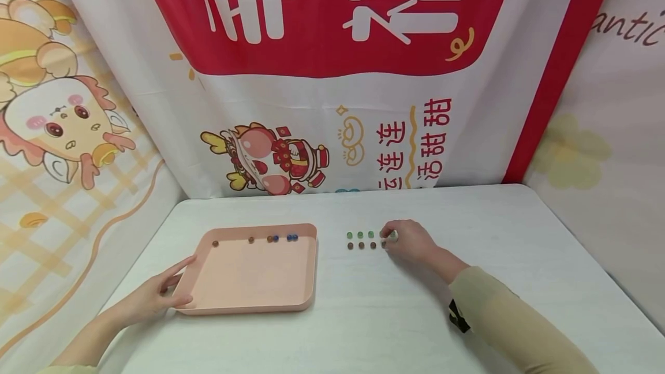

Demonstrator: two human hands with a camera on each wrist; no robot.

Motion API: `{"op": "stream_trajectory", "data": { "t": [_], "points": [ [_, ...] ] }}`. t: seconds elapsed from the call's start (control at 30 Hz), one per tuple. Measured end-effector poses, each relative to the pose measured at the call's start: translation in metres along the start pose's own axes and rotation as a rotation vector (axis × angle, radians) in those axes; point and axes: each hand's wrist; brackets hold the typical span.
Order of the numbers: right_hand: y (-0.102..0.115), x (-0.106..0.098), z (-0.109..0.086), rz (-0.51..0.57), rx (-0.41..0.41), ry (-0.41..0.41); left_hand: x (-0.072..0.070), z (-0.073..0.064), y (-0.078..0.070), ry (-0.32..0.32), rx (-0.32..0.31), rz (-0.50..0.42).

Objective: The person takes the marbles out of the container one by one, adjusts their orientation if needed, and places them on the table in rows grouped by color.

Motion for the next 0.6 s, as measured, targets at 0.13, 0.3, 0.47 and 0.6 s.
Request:
{"op": "stream_trajectory", "data": {
  "t": [0.13,0.3,0.47,0.6],
  "points": [
    [0.009,-0.011,0.002,-0.008,-0.007,-0.039,-0.001,0.000,-0.001,0.003,-0.003,0.000],
    [0.025,-0.023,0.007,0.026,-0.078,-0.068,-0.001,0.000,-0.001,0.009,-0.007,-0.001],
    [0.048,-0.032,0.014,0.070,-0.156,-0.054,0.000,0.000,-0.001,0.014,-0.013,-0.004],
    [0.068,-0.035,0.025,0.107,-0.196,-0.024,0.000,0.000,-0.001,0.009,-0.012,-0.006]
  ]
}}
Point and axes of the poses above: each hand's wrist, its own z-axis towards the middle knuckle, its own x-axis out of the palm, y = z × x, and after that the axes turned 7 degrees about -y, right-handed
